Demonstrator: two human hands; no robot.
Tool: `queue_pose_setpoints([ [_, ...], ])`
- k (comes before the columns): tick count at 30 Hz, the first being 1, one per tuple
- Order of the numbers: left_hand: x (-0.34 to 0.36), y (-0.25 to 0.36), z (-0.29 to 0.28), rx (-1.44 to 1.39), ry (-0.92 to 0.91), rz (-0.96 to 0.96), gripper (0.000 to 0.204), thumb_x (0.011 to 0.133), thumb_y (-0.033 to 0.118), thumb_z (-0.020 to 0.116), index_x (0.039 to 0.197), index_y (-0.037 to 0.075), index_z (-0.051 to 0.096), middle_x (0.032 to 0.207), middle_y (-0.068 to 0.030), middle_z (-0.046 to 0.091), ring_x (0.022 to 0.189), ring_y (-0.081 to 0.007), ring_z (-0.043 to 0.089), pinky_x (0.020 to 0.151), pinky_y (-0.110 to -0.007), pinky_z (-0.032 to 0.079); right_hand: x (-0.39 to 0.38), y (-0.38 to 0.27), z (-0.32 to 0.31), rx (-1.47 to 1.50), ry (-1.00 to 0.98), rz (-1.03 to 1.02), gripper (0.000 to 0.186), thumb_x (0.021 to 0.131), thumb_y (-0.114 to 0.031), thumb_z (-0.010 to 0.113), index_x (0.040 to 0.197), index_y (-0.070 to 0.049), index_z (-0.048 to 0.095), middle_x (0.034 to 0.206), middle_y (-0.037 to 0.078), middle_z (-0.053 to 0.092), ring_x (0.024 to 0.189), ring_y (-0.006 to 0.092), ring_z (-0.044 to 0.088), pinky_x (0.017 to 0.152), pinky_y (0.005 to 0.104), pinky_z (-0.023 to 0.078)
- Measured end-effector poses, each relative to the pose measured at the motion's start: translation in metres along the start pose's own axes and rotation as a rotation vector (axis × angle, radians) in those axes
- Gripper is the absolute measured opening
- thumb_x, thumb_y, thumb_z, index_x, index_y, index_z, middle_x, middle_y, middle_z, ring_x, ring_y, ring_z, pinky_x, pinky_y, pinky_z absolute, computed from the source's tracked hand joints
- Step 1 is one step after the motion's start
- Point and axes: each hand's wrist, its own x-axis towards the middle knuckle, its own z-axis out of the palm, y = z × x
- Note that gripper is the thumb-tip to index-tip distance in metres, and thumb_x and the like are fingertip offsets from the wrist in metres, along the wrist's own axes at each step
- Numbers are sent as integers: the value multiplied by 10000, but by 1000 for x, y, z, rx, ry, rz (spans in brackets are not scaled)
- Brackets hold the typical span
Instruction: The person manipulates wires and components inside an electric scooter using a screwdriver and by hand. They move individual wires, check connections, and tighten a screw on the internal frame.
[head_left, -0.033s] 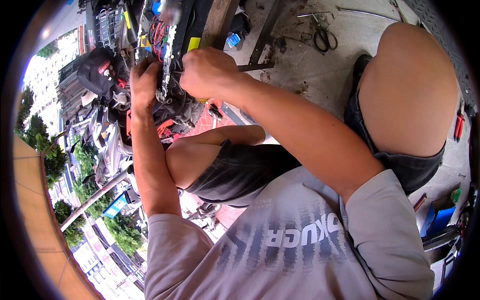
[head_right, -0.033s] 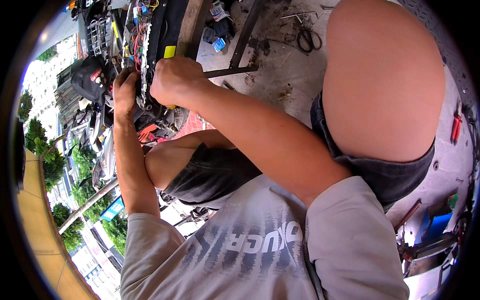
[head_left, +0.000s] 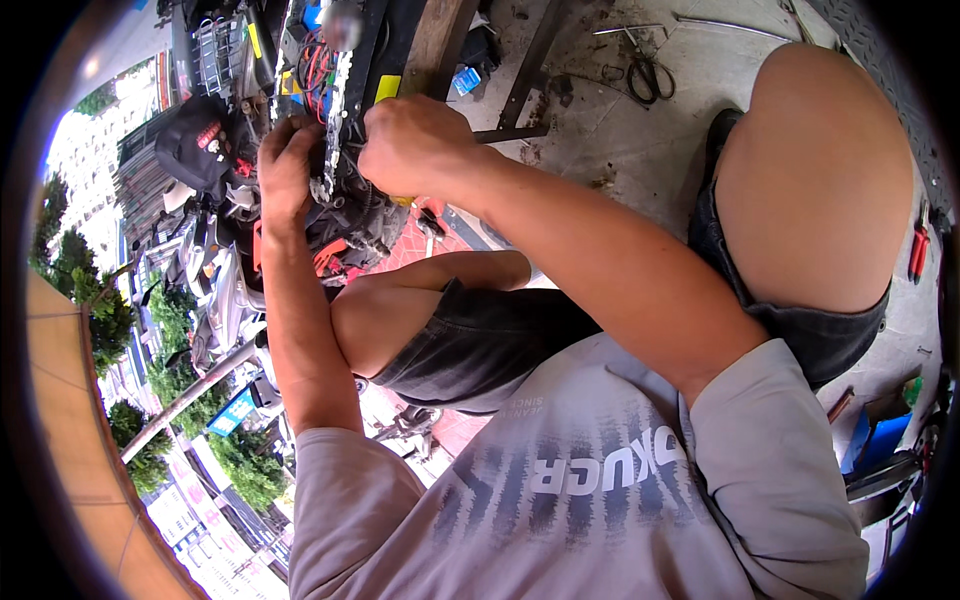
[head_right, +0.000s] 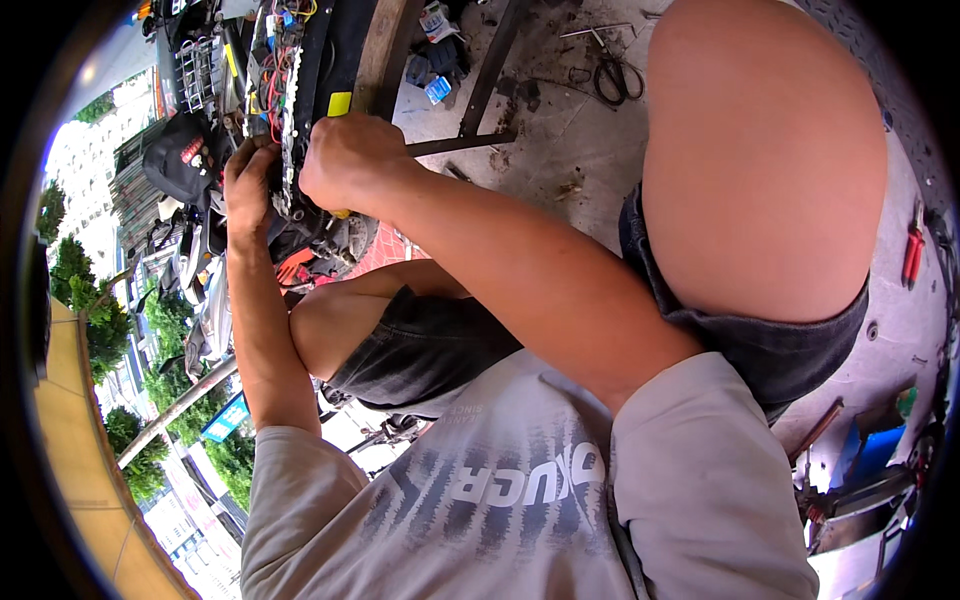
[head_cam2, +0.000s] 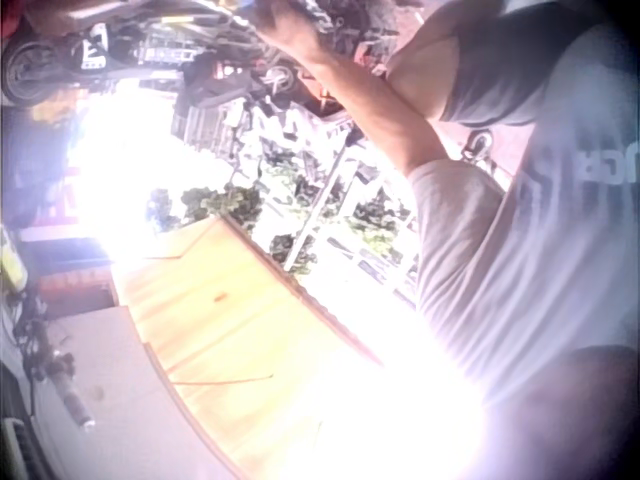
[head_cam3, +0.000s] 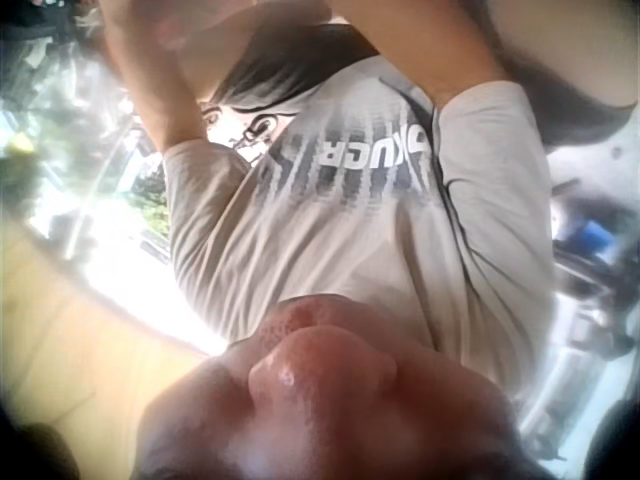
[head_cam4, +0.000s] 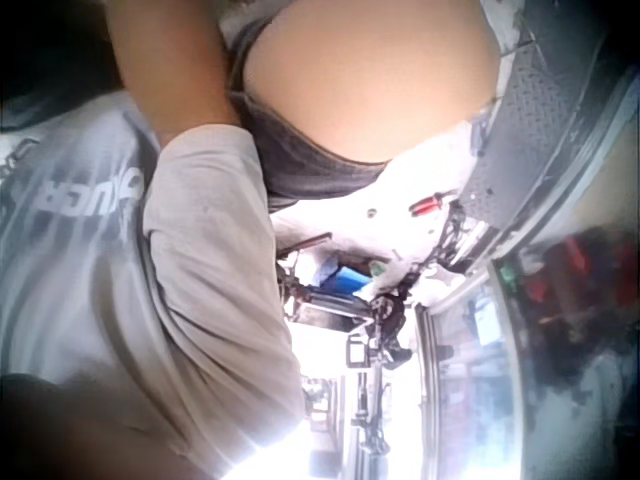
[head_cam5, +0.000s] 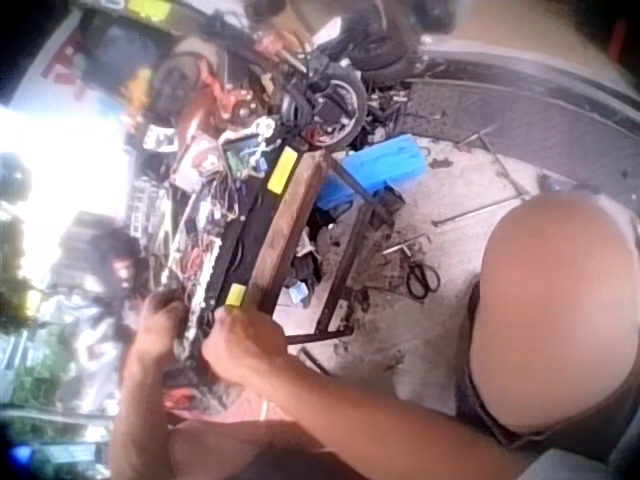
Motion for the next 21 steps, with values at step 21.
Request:
queue_pose_setpoints([
  [21,-8,-8,-10,-159,-86,70,201,973,90,568,1096,0,698,967,1,671,855,-78,572,808,-234,448,-1,11,18,202,-7,47,297,790,-241,636,938,-28,780,947,231,737,932,420,710,853,461,561],
])
